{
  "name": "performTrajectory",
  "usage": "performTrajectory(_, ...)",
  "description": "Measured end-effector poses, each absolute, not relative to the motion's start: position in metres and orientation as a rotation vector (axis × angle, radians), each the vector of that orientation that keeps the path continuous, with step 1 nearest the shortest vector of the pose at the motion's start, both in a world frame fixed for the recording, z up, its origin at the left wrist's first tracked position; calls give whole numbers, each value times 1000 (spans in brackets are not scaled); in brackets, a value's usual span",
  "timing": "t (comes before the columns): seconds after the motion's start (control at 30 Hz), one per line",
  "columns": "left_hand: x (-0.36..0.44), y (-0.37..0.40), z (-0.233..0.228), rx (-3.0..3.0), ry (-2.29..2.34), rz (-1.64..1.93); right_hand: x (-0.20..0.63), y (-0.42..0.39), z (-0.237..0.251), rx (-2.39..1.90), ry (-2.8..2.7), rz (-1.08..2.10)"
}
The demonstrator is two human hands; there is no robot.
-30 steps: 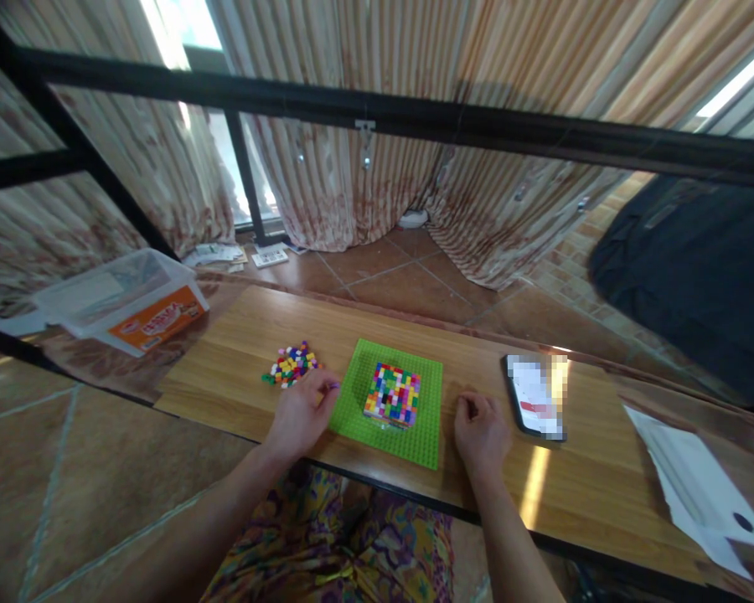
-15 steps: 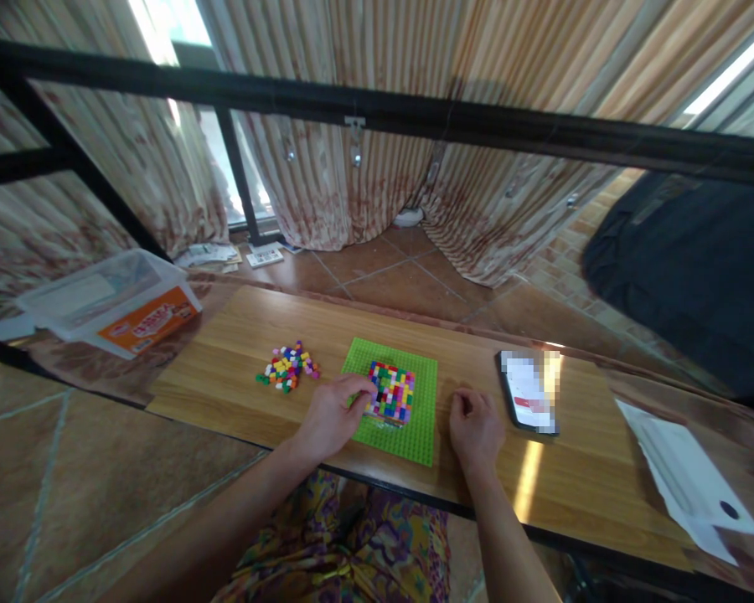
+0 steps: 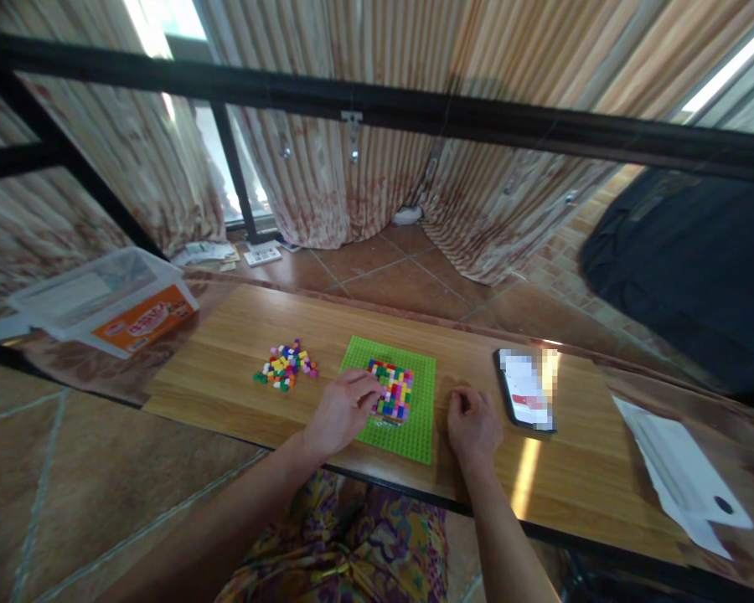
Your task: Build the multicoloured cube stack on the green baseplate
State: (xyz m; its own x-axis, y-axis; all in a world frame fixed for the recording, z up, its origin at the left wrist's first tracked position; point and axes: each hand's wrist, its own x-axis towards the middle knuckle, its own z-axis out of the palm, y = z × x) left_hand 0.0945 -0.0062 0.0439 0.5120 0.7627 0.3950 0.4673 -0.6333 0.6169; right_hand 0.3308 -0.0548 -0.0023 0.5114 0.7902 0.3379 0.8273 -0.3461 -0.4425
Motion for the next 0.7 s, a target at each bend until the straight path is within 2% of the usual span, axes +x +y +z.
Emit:
performTrajectory(0.23,92,-12,42,2486,1006,919,331,-55,-2,-2198,-1324,-88)
performTrajectory(0.7,94,-17,55,2599,1027,664,335,-55,-7,-2222,-1323,-75)
